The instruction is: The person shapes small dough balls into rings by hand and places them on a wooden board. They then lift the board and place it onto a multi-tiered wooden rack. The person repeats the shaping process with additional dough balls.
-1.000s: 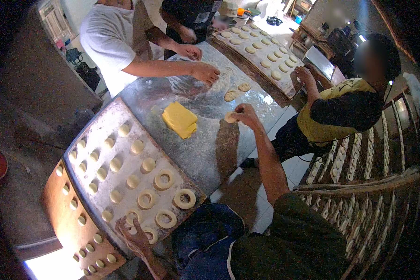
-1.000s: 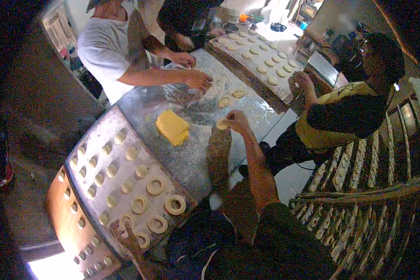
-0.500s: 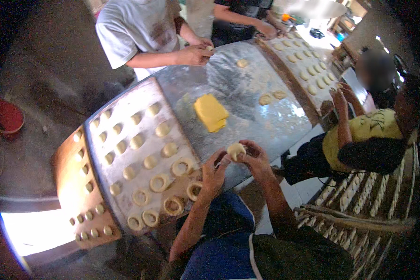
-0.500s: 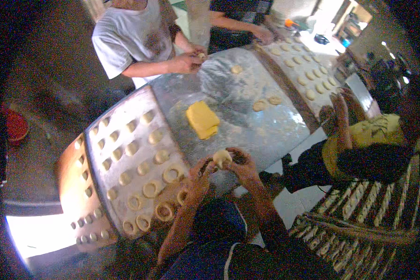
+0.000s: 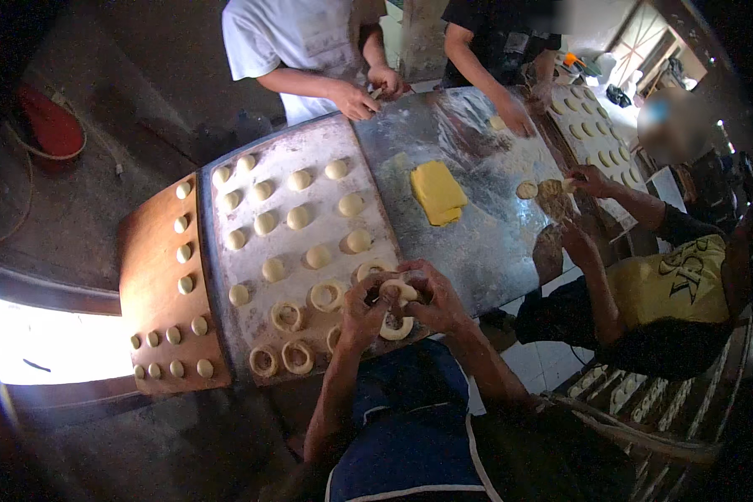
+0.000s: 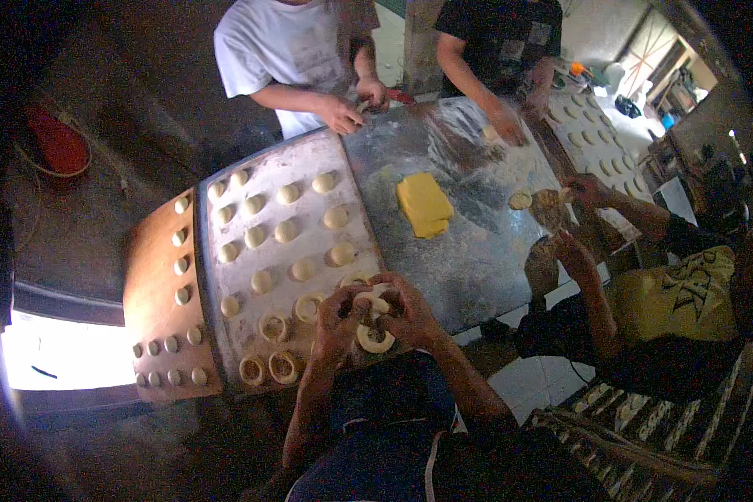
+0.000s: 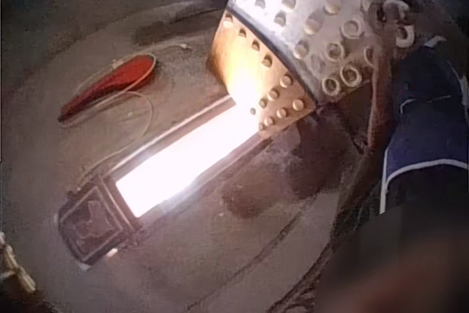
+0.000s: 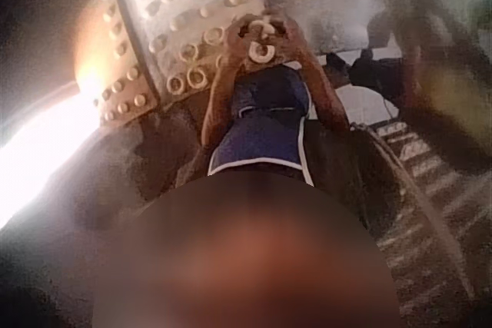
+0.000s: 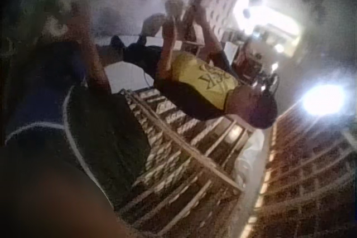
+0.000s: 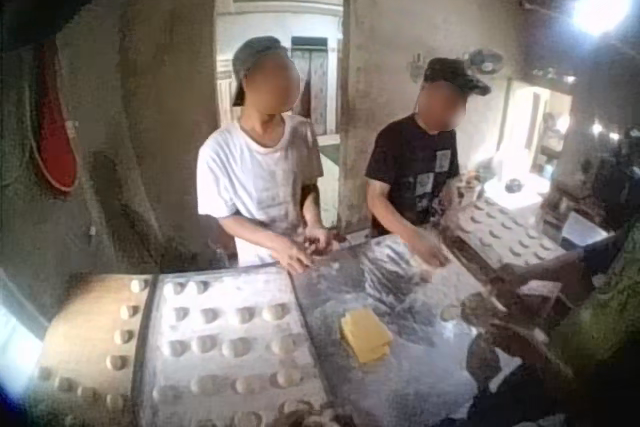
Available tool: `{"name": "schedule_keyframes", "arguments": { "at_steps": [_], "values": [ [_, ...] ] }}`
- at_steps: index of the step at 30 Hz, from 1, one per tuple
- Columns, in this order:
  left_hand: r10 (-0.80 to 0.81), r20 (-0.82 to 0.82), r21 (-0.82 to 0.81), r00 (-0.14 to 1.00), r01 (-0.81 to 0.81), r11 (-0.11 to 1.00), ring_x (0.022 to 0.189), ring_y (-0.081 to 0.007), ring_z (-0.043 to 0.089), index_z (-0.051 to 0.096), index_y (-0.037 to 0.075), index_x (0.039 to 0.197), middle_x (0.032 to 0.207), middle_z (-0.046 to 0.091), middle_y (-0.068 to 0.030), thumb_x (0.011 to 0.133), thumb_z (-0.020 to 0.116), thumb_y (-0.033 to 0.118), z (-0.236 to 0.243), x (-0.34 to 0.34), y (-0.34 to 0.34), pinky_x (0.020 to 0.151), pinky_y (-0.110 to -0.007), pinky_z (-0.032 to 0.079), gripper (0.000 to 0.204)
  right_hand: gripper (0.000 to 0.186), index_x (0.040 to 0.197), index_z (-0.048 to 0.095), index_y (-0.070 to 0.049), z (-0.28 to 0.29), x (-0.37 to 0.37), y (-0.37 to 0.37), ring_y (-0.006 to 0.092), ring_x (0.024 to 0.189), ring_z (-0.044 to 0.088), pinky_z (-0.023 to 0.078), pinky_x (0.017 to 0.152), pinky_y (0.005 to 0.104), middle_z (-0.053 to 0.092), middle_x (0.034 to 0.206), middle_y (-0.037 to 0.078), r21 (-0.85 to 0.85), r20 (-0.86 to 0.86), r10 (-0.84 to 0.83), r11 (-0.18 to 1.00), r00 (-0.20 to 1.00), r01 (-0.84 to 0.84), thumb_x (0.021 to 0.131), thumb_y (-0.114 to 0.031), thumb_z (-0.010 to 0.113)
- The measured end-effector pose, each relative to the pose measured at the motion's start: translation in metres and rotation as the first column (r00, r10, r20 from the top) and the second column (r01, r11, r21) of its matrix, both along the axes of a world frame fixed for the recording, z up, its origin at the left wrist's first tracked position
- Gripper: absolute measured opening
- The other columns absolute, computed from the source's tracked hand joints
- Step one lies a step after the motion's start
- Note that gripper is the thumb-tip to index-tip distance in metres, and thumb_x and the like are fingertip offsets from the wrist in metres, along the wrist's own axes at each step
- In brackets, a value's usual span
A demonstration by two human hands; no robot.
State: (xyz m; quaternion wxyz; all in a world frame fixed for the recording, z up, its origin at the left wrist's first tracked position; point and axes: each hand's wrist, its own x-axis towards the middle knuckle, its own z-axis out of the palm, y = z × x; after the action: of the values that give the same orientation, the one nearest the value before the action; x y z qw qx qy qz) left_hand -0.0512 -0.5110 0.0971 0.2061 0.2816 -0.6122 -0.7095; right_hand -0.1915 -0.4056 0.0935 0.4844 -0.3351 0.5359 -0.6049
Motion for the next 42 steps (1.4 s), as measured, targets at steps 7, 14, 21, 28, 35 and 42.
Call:
{"name": "schedule_keyframes", "arguments": {
  "at_steps": [7,14,21,28,35,42],
  "values": [
    [0.173,-0.248,0.345,0.953,-0.080,0.935,0.103,-0.0208,0.056,0.042,0.005,0.121,0.112,0.056,-0.0128,0.077,0.056,-0.010,-0.017,0.036,0.007,0.082,-0.031,0.048,0.049,0.039,0.116,0.051,-0.001,-0.025,0.028,-0.038,0.0189,0.078,0.063,0.054,0.074,0.0307,0.060,0.094,0.011,0.109,0.174,-0.145,0.986,0.974,0.128,0.091,-0.031,0.051],
    [0.325,-0.379,0.049,0.866,-0.332,0.942,0.093,-0.0238,0.056,0.046,0.001,0.107,0.099,0.051,-0.0100,0.092,0.049,0.021,-0.032,0.055,-0.008,0.080,-0.043,0.047,0.025,0.030,0.100,0.059,0.006,-0.045,0.066,-0.047,0.0343,0.073,0.060,0.047,0.069,0.0413,0.062,0.078,0.021,0.211,0.037,-0.107,0.973,0.994,0.097,0.090,-0.020,0.048],
    [0.478,-0.119,0.266,0.870,-0.436,0.860,0.083,-0.0233,0.054,0.048,0.001,0.099,0.096,0.054,-0.0090,0.096,0.044,0.039,-0.047,0.063,-0.015,0.073,-0.042,0.045,0.038,0.038,0.129,0.043,0.005,-0.068,0.092,-0.070,0.0335,0.084,0.057,0.045,0.068,0.0436,0.059,0.098,0.022,-0.035,-0.566,-0.068,0.998,0.822,0.059,0.096,-0.012,0.046],
    [0.459,-0.027,-0.302,0.888,-0.445,0.843,0.085,-0.0245,0.057,0.049,-0.001,0.103,0.097,0.056,-0.0129,0.099,0.036,0.034,-0.052,0.082,-0.030,0.073,-0.038,0.046,0.037,0.043,0.129,0.043,0.008,-0.087,0.113,-0.076,0.0353,0.089,0.056,0.043,0.081,0.0458,0.057,0.106,0.022,0.030,-0.325,-0.067,0.996,0.943,0.081,0.091,-0.011,0.054],
    [0.415,0.007,-0.283,0.910,-0.396,0.873,0.067,-0.0172,0.056,0.054,0.003,0.086,0.076,0.055,-0.0040,0.098,0.039,0.037,-0.040,0.106,-0.044,0.065,-0.033,0.048,0.038,0.044,0.128,0.044,0.008,-0.110,0.128,-0.080,0.0358,0.086,0.054,0.041,0.081,0.0490,0.058,0.102,0.022,-0.064,-0.549,0.077,0.989,0.832,-0.134,0.087,-0.003,0.056],
    [0.468,-0.131,-0.204,0.874,-0.486,0.850,0.058,-0.0170,0.053,0.054,0.002,0.078,0.060,0.052,-0.0060,0.097,0.038,0.037,-0.053,0.132,-0.049,0.056,-0.033,0.045,0.042,0.037,0.107,0.057,0.007,-0.055,0.149,-0.099,0.0325,0.065,0.052,0.044,0.064,0.0431,0.055,0.077,0.020,0.199,-0.573,0.253,0.966,0.780,-0.167,0.097,-0.025,0.041]
  ]
}}
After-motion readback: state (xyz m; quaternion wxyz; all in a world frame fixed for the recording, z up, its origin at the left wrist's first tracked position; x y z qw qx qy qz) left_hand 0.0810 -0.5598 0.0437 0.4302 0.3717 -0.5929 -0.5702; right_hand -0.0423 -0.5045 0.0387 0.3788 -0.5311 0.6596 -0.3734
